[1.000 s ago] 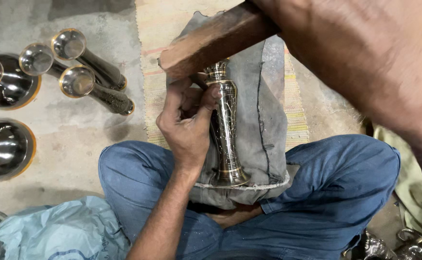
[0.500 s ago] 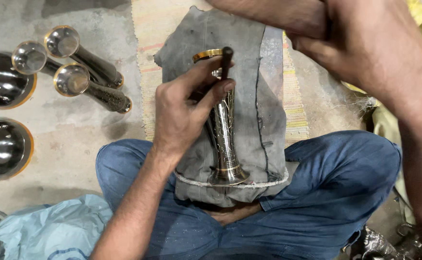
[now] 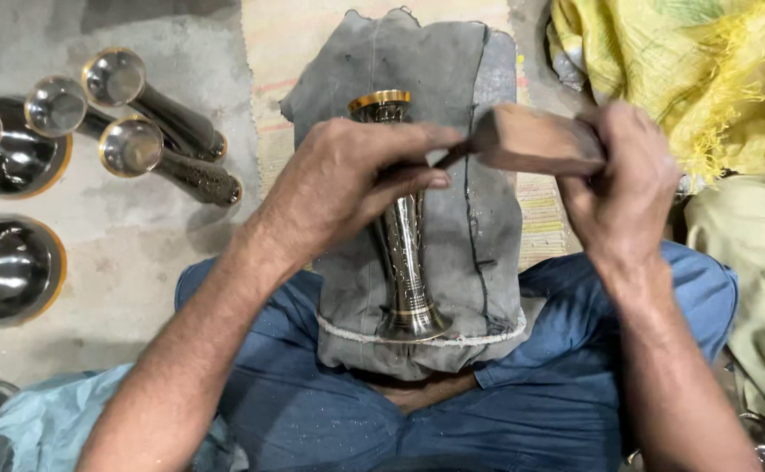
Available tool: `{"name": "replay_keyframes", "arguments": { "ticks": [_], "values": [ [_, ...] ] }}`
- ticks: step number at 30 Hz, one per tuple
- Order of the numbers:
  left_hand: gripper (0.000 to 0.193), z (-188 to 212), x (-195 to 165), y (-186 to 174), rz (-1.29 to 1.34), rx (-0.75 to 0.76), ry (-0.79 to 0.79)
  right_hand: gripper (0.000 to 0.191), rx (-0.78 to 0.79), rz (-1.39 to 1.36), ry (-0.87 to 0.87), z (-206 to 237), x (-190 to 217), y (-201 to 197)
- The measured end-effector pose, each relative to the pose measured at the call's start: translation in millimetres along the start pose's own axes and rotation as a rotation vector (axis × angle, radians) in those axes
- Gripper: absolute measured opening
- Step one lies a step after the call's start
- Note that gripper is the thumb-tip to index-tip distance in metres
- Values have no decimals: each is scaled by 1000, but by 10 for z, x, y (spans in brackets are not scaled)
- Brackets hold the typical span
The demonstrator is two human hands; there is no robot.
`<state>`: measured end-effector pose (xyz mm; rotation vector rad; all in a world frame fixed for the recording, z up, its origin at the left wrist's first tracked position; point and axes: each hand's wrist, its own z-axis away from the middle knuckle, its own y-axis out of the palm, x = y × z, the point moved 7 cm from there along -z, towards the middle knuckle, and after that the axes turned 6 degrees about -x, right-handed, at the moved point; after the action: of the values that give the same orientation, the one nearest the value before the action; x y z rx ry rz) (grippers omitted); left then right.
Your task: The person sits cross-legged and uses a metal chisel and wooden mallet to engrave decorative patterns on a silver-colored metal vase. They repeatedly strike the chisel along the vase surface, rotating the vase to work on different sections.
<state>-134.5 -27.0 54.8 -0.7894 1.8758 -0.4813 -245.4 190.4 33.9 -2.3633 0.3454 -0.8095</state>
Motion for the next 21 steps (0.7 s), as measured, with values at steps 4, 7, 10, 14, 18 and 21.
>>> {"name": "replay_keyframes", "arguments": {
  "ticks": [4,7,10,14,18,21],
  "values": [
    [33,1,-104,-51,55,68,116,27,-52,-93,301,287,-303,113],
    [34,10,-102,-91,68,81,161,29,-103,-65,-7,325,-146,83],
    [36,37,-52,-83,86,64,162,28,-91,-80,-24,327,-142,91],
    [33,2,99,-41,159,24,98,24,-78,24,-44,300,-88,126],
    [36,-1,120,-79,176,23,111,27,-77,-77,45,278,-82,139],
    [37,-75,80,-79,142,98,146,27,-81,-128,78,257,-69,139]
  ]
}}
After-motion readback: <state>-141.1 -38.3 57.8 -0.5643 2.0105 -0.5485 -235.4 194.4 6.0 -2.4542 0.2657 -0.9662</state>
